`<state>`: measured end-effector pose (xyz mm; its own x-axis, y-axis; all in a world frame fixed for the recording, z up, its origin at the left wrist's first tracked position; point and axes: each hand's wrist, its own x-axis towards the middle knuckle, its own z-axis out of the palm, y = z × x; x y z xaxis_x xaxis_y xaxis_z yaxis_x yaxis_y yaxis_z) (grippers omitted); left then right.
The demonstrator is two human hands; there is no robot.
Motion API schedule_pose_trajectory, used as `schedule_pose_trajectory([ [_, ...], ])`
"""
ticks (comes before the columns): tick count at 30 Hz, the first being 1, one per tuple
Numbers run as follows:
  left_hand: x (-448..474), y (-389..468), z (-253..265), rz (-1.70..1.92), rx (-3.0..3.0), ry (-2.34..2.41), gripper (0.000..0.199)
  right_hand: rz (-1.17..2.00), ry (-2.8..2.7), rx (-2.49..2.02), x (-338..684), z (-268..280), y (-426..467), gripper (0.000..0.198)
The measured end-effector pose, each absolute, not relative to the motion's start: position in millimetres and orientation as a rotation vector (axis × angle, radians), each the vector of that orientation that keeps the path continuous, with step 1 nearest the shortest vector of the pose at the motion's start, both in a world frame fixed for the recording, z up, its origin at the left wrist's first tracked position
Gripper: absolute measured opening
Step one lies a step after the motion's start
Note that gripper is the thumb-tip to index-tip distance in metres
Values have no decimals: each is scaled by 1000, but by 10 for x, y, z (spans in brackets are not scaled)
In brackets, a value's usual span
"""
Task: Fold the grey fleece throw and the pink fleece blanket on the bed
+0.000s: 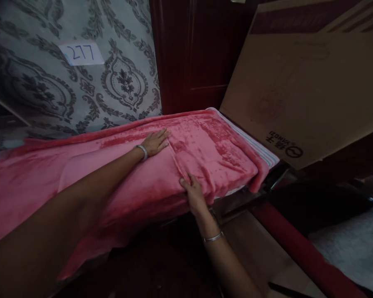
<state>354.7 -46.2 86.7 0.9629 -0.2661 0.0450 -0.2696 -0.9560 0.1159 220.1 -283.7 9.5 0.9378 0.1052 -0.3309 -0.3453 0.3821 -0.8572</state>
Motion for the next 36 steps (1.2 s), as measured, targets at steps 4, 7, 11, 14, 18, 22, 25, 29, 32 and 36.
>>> schedule_pose_trajectory([
  [4,3166,-422,1038,12,2926,-500,71,325,264,-896,2061,160,-2793,44],
  [7,2852,-339,1112,-83,2876,-614,73,348,270,-815,1874,186,-2647,40],
  [11,2677,-268,1054,-78,2897,-620,74,351,276,-797,1759,186,-2427,44],
  [14,2698,-285,875,-30,2971,-601,71,291,319,-864,1785,135,-2353,50],
  [18,2733,-317,620,129,3008,-631,69,172,255,-973,1772,25,-2347,64],
  [22,2738,-298,533,174,3007,-680,70,185,218,-996,1744,12,-2402,71],
  [25,2736,-285,541,184,3020,-673,70,142,243,-1046,1829,79,-2510,86],
  [29,2720,-296,556,197,3015,-668,70,112,282,-1189,2030,156,-2671,96],
  [32,2712,-319,567,178,2999,-653,70,144,290,-1292,2117,160,-2712,80],
  [36,2720,-338,662,63,2920,-584,74,158,277,-1275,2126,155,-2746,72],
])
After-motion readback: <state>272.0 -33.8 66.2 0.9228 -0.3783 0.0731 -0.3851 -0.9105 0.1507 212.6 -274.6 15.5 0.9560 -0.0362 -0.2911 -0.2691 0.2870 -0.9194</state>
